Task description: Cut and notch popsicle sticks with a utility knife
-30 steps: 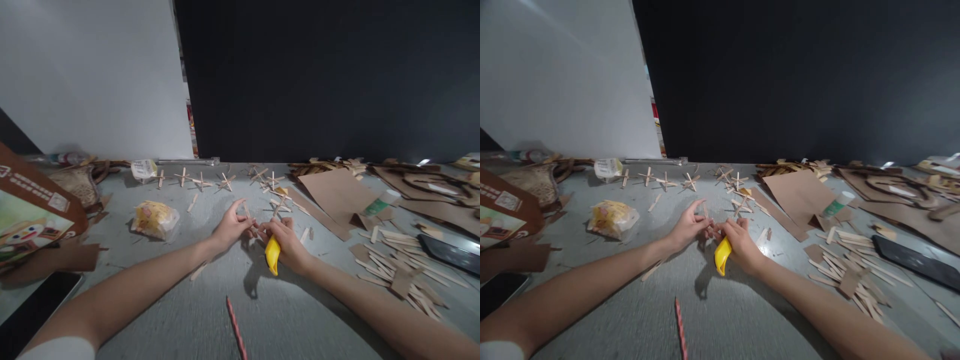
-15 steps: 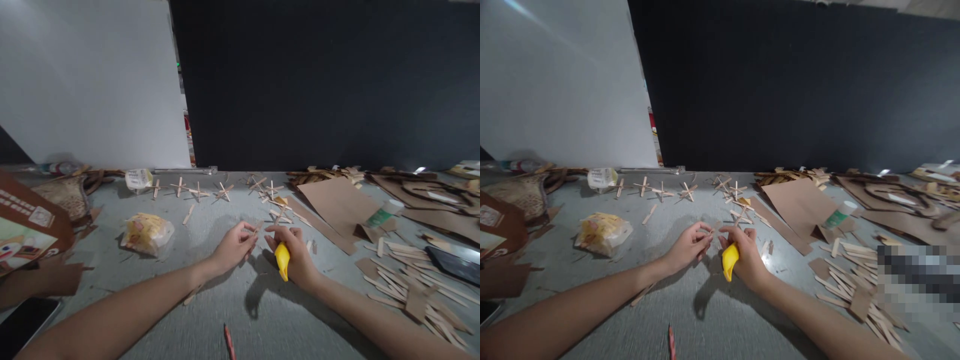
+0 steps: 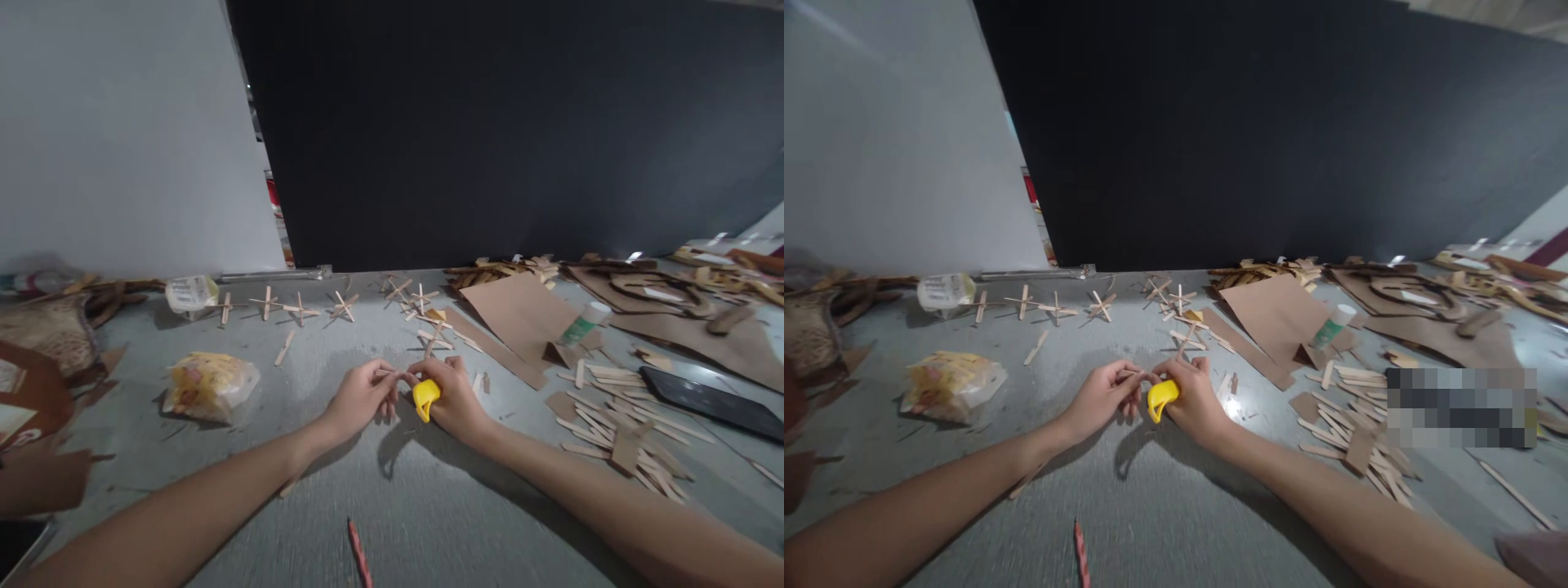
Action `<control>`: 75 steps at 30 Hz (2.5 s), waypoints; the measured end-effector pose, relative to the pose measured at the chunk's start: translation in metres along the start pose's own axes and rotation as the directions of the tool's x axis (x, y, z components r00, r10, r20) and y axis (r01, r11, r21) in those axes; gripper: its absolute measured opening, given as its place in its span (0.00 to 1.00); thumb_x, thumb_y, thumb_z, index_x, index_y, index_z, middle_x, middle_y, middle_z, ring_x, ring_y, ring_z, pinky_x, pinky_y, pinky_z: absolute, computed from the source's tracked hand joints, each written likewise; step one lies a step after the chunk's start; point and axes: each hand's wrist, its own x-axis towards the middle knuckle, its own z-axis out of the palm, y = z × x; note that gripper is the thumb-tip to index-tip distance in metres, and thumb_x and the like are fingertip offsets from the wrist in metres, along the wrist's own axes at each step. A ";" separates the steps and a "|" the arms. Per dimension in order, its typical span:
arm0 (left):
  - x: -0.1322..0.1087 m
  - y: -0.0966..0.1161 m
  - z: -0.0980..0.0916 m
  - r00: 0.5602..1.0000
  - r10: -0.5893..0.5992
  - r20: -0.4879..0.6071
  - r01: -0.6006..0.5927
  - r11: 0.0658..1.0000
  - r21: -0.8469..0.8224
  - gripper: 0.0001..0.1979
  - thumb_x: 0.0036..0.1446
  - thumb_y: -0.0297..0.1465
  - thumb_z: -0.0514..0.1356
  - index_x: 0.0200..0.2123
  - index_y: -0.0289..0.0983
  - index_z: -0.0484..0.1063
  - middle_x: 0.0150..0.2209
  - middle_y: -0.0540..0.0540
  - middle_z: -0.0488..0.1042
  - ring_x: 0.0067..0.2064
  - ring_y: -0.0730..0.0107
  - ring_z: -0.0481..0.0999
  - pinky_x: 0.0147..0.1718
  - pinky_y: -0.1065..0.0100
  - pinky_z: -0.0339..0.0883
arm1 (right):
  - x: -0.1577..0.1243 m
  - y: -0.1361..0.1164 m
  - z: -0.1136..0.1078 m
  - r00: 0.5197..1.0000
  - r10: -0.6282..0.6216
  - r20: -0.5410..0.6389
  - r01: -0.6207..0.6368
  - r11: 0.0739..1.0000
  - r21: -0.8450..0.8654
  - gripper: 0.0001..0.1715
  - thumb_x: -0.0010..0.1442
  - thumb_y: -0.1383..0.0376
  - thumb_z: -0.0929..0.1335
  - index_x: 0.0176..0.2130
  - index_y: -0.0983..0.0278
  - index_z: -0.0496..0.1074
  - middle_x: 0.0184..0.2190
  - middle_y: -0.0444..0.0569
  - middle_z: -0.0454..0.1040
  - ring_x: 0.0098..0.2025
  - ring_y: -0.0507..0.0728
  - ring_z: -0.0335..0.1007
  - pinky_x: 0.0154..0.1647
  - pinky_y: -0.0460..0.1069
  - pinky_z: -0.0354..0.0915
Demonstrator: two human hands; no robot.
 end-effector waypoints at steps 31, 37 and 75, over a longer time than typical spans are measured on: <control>-0.001 0.004 0.001 0.999 -0.003 -0.032 0.000 0.993 -0.115 0.29 0.55 0.58 0.67 0.32 0.37 0.69 0.21 0.52 0.73 0.17 0.75 0.70 0.17 0.73 0.62 | -0.001 -0.009 -0.002 0.976 -0.176 0.129 0.177 0.984 0.010 0.18 0.76 0.62 0.61 0.31 0.59 0.64 0.25 0.43 0.75 0.26 0.54 0.69 0.43 0.56 0.59; 0.002 -0.004 -0.001 0.995 -0.102 -0.024 0.094 0.970 -0.226 0.32 0.55 0.63 0.62 0.35 0.37 0.69 0.20 0.51 0.73 0.16 0.71 0.72 0.15 0.72 0.60 | -0.001 -0.014 -0.003 0.971 -0.187 0.146 0.190 0.982 -0.002 0.18 0.76 0.63 0.61 0.31 0.59 0.65 0.24 0.43 0.75 0.26 0.54 0.68 0.41 0.56 0.60; -0.005 -0.002 0.004 0.996 -0.046 -0.072 0.046 0.999 -0.004 0.36 0.59 0.38 0.67 0.66 0.39 0.58 0.24 0.56 0.75 0.18 0.73 0.70 0.19 0.74 0.62 | -0.006 -0.013 -0.016 0.995 -0.095 0.027 0.086 0.969 0.230 0.13 0.75 0.60 0.66 0.50 0.54 0.81 0.31 0.47 0.81 0.29 0.58 0.80 0.33 0.52 0.76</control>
